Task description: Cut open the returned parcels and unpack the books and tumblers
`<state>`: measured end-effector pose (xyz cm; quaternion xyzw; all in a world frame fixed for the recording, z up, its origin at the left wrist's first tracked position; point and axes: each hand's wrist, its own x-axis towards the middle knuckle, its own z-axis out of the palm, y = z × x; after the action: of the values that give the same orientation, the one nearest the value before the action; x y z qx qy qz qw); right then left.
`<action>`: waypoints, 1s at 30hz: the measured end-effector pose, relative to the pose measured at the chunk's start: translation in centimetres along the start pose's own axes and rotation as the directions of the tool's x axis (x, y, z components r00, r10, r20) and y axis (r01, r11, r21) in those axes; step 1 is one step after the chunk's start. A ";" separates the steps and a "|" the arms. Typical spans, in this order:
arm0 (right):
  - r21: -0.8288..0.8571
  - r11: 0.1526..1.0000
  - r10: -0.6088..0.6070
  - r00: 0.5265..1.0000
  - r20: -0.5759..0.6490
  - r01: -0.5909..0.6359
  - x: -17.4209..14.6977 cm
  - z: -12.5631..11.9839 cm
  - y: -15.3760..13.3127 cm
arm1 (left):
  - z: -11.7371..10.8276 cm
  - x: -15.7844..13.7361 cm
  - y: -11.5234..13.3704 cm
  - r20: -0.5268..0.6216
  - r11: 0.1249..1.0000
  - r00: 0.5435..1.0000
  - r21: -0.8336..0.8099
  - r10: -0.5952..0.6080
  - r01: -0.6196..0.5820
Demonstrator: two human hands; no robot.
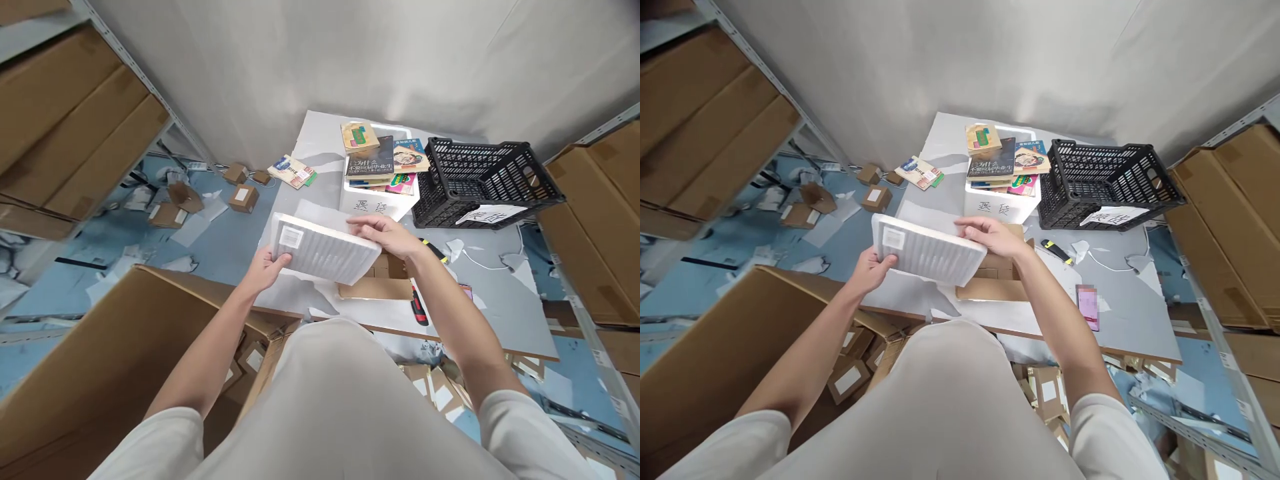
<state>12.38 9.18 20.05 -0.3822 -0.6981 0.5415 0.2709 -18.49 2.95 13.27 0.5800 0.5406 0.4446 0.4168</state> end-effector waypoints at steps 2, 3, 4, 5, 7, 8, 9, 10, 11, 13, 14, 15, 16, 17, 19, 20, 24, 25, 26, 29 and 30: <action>0.062 0.996 0.056 0.987 0.149 -0.066 -0.1 0.2 0.1 | -0.9 0.4 0.0 0.006 0.998 1.000 0.048 0.030 -0.030; 0.061 0.995 0.064 0.980 0.187 -0.076 -0.1 0.4 0.2 | -1.2 0.6 0.0 0.003 0.996 0.999 0.072 0.050 -0.050; 0.054 0.996 0.059 0.978 0.200 -0.071 -0.2 0.7 0.2 | -1.5 0.7 -0.1 0.003 0.993 0.997 0.094 0.072 -0.072; 0.048 0.997 0.044 0.980 0.193 -0.054 -0.3 1.1 0.2 | -1.8 0.8 -0.1 0.006 0.989 0.996 0.117 0.094 -0.094; 0.033 0.999 0.002 0.989 0.151 -0.007 -0.5 1.8 0.1 | -2.1 0.8 0.1 0.010 0.979 0.991 0.154 0.136 -0.136; 0.010 1.000 -0.015 0.991 0.130 0.014 -0.6 2.1 0.0 | -2.2 0.8 0.2 0.010 0.974 0.988 0.167 0.153 -0.153; -0.032 0.999 -0.030 0.994 0.105 0.033 -0.6 2.5 -0.1 | -2.3 0.8 0.2 0.003 0.971 0.986 0.175 0.167 -0.164; -0.095 0.994 -0.043 0.996 0.084 0.051 -0.6 2.9 -0.3 | -2.2 0.8 0.2 -0.013 0.970 0.985 0.175 0.173 -0.168; -0.177 0.982 -0.051 0.997 0.063 0.061 -0.6 3.2 -0.4 | -2.1 0.9 0.1 -0.042 0.972 0.984 0.168 0.171 -0.162; -0.350 0.935 -0.049 0.999 0.019 0.052 -0.4 3.9 -0.4 | -1.7 1.3 -0.6 -0.130 0.987 0.983 0.115 0.128 -0.114; -0.412 0.910 -0.039 0.999 -0.001 0.035 -0.2 4.3 -0.2 | -1.4 1.6 -1.3 -0.179 0.996 0.981 0.054 0.080 -0.071; -0.450 0.893 -0.023 1.000 -0.018 0.012 -0.1 4.7 0.1 | -1.0 1.9 -2.0 -0.215 0.999 0.977 -0.035 0.011 -0.019; -0.460 0.888 -0.006 0.999 -0.033 -0.010 0.0 5.0 0.5 | -0.7 2.2 -2.9 -0.225 0.989 0.972 -0.142 -0.073 0.041; -0.449 0.893 0.006 0.999 -0.047 -0.027 0.2 5.2 1.0 | -0.4 2.4 -3.9 -0.206 0.963 0.965 -0.248 -0.161 0.107; -0.422 0.906 0.014 0.998 -0.068 -0.042 0.3 5.4 2.0 | -0.1 2.8 -5.8 -0.090 0.880 0.942 -0.395 -0.323 0.264; -0.428 0.902 0.013 0.997 -0.080 -0.046 0.2 5.3 2.5 | -0.1 2.8 -6.7 -0.029 0.838 0.919 -0.423 -0.393 0.345; -0.599 0.801 -0.043 0.998 -0.042 0.010 -0.1 4.6 3.1 | -1.2 2.6 -7.7 0.005 0.744 0.823 -0.425 -0.568 0.516; -0.657 0.752 -0.061 0.998 -0.010 0.040 -0.2 4.5 2.9 | -1.6 2.6 -7.3 0.022 0.748 0.828 -0.416 -0.560 0.517; -0.711 0.699 -0.076 0.997 0.026 0.072 -0.3 4.3 2.6 | -1.9 2.6 -6.6 0.074 0.758 0.841 -0.395 -0.536 0.518; -0.800 0.575 -0.136 0.984 0.116 0.174 -0.5 4.4 1.5 | -1.9 2.6 -4.2 0.341 0.760 0.803 -0.284 -0.490 0.584; -0.799 0.564 -0.172 0.976 0.132 0.208 -0.6 4.5 1.2 | -1.6 2.6 -3.5 0.406 0.724 0.750 -0.254 -0.522 0.641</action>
<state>9.44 6.42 17.75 -0.3755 -0.9096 0.1398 0.1105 -20.86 5.74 10.44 0.3481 0.5291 0.2889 0.7180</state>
